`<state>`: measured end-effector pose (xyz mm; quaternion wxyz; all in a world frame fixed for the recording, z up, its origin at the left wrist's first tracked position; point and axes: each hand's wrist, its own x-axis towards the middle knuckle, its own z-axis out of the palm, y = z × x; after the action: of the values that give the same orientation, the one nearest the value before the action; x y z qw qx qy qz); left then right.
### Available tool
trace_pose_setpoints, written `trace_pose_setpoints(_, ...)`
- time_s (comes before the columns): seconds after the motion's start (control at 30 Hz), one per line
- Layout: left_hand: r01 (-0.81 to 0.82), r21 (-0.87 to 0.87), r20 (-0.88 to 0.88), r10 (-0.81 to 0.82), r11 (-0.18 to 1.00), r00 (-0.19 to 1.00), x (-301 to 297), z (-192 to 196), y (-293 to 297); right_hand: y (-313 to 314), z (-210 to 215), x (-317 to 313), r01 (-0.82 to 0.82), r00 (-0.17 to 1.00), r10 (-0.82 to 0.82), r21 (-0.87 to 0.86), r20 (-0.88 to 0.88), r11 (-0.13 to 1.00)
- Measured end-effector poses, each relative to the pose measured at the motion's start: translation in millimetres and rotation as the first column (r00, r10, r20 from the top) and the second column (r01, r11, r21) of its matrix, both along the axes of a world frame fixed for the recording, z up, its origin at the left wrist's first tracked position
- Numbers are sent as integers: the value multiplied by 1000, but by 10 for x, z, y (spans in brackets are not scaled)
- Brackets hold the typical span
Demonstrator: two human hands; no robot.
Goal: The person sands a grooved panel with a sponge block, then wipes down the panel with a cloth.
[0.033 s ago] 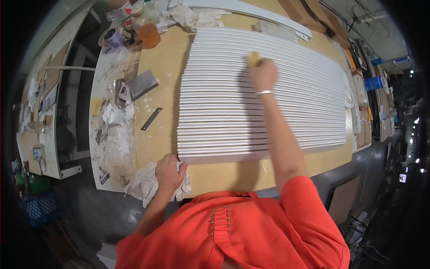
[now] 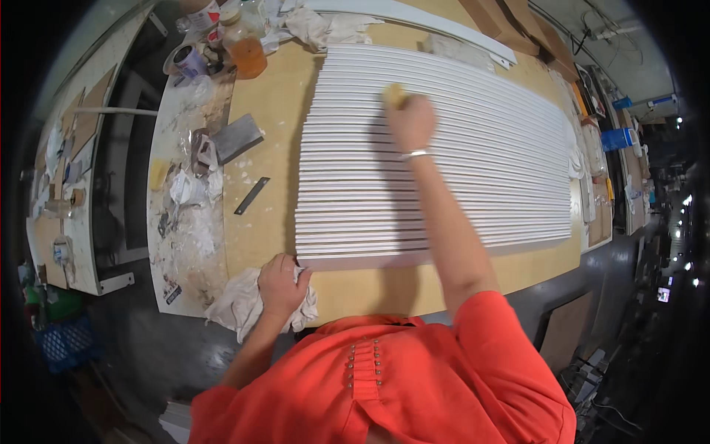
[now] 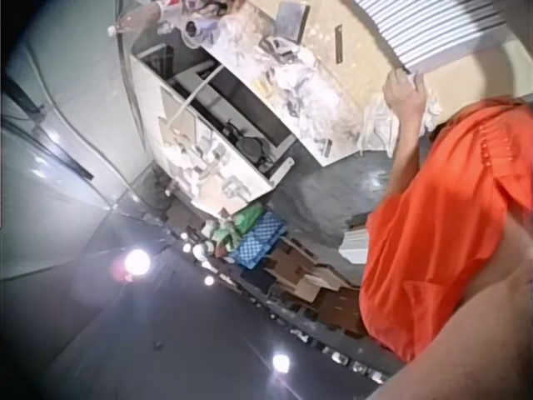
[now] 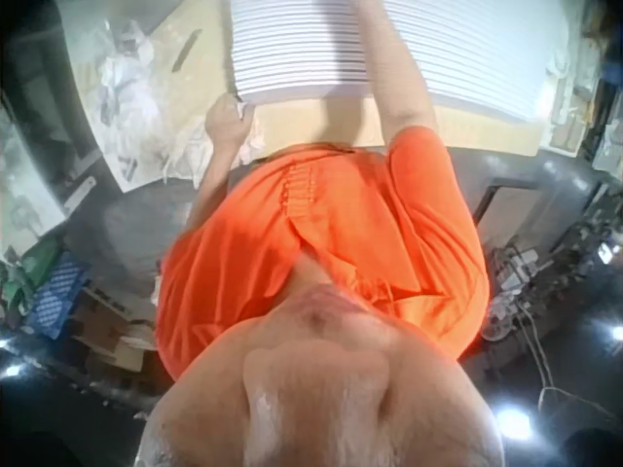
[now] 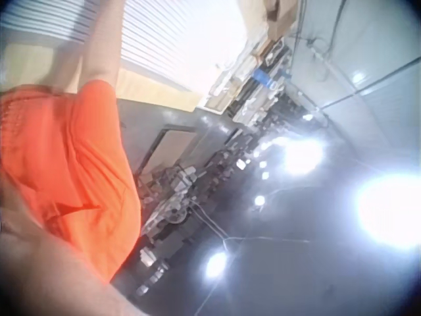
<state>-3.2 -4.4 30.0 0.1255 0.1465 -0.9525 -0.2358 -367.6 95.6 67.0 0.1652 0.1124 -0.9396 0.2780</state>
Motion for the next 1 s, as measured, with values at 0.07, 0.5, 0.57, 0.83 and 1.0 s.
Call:
trace_pose_setpoints(0.07,-8,21,11,8,1000,1000,28,-13,-16,-767,70,496,-204,972,211,-77,102,976)
trace_pose_setpoints(0.5,16,189,-28,-11,982,1000,31,28,-116,-640,213,-316,158,980,-164,58,116,986)
trace_pose_setpoints(0.57,28,193,-18,-25,981,1000,-4,43,-105,-1115,-51,-157,10,1000,-10,28,13,1000)
trace_pose_setpoints(0.83,29,197,-52,-19,980,998,24,7,-150,-1519,161,-238,-154,987,150,-64,-58,986)
trace_pose_setpoints(1.0,41,204,-69,-28,978,997,2,-2,-154,-943,179,-657,122,992,-123,37,13,992)
